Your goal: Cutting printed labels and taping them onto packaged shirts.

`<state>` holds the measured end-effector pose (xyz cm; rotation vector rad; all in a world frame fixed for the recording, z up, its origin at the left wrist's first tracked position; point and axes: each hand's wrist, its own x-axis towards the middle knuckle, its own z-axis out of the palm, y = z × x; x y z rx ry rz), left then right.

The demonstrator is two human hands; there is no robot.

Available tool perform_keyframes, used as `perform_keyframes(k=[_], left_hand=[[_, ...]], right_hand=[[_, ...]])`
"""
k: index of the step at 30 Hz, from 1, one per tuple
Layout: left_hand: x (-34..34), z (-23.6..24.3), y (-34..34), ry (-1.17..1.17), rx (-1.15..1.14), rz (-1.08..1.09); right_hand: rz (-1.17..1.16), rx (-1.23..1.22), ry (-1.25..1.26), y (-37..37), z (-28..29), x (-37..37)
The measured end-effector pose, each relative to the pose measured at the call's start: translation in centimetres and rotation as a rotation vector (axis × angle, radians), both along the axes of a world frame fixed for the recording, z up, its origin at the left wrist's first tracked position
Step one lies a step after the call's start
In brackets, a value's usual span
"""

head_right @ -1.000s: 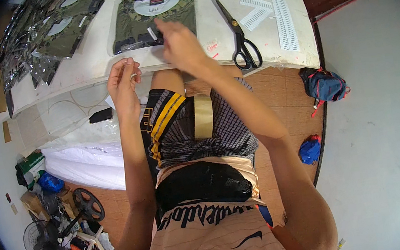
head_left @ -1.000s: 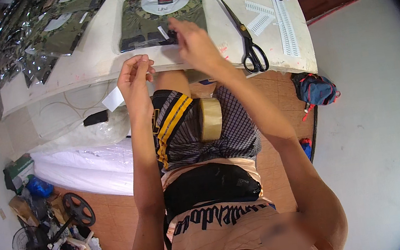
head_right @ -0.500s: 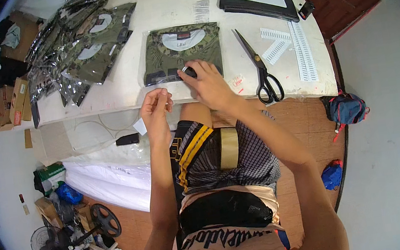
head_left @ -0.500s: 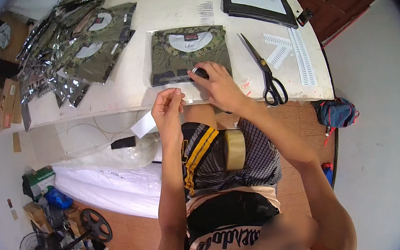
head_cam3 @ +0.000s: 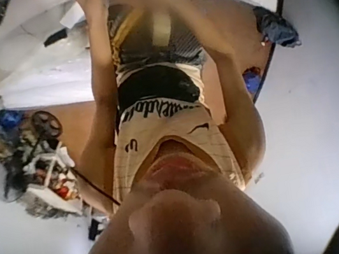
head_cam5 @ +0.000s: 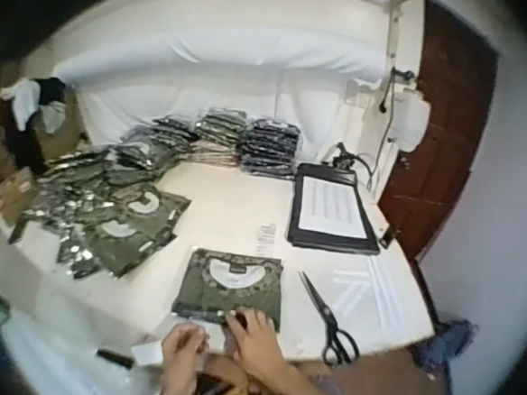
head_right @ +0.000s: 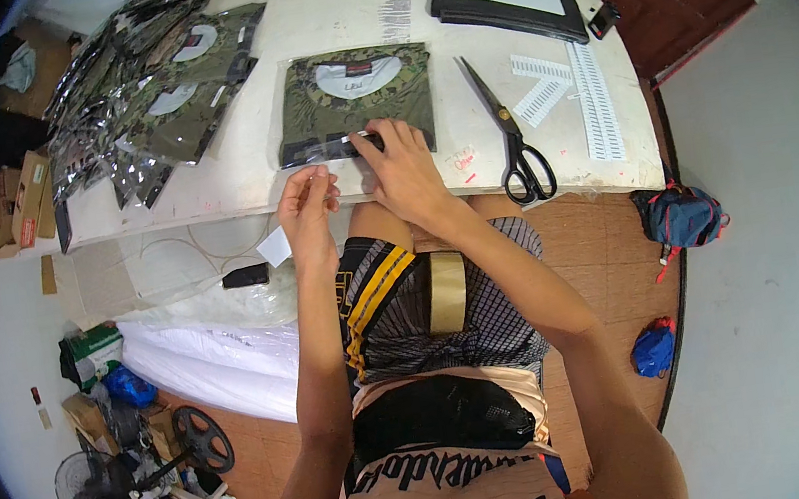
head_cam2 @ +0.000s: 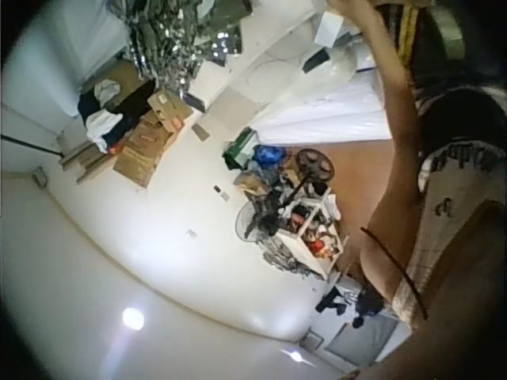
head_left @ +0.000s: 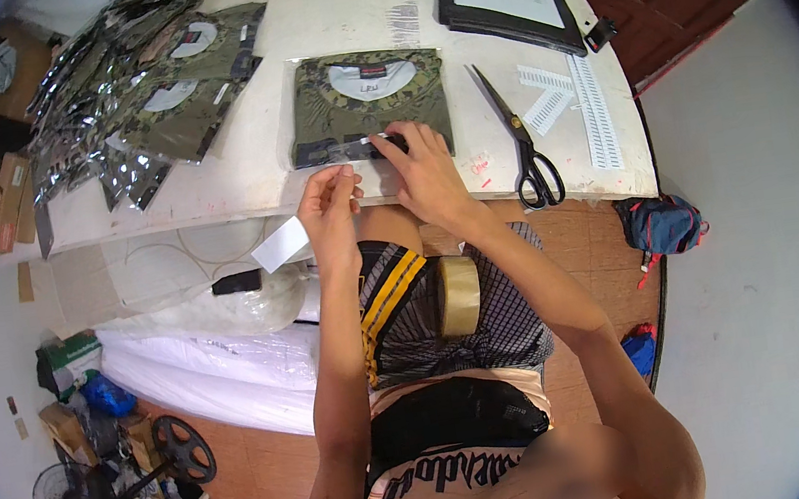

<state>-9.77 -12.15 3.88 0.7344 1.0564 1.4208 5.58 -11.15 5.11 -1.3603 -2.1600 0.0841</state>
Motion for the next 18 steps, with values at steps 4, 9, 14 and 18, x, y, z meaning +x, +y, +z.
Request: perform_keyframes(k=[4, 9, 14, 18], left_hand=[[0.3, -0.6, 0.4, 0.019, 0.004, 0.001], [0.2, -0.6, 1.0, -0.006, -0.025, -0.009], [-0.2, -0.3, 0.8, -0.035, -0.035, 0.021], [0.0, -0.2, 0.6, -0.037, -0.053, 0.02]], right_hand=[[-0.018, -0.025, 0.006, 0.1, 0.3, 0.4], [-0.01, -0.039, 0.326, 1.6, -0.9, 2.1], [0.011, 0.026, 0.105, 0.8, -0.7, 1.1], [-0.011, 0.046, 0.024, 0.6, -0.6, 0.5]])
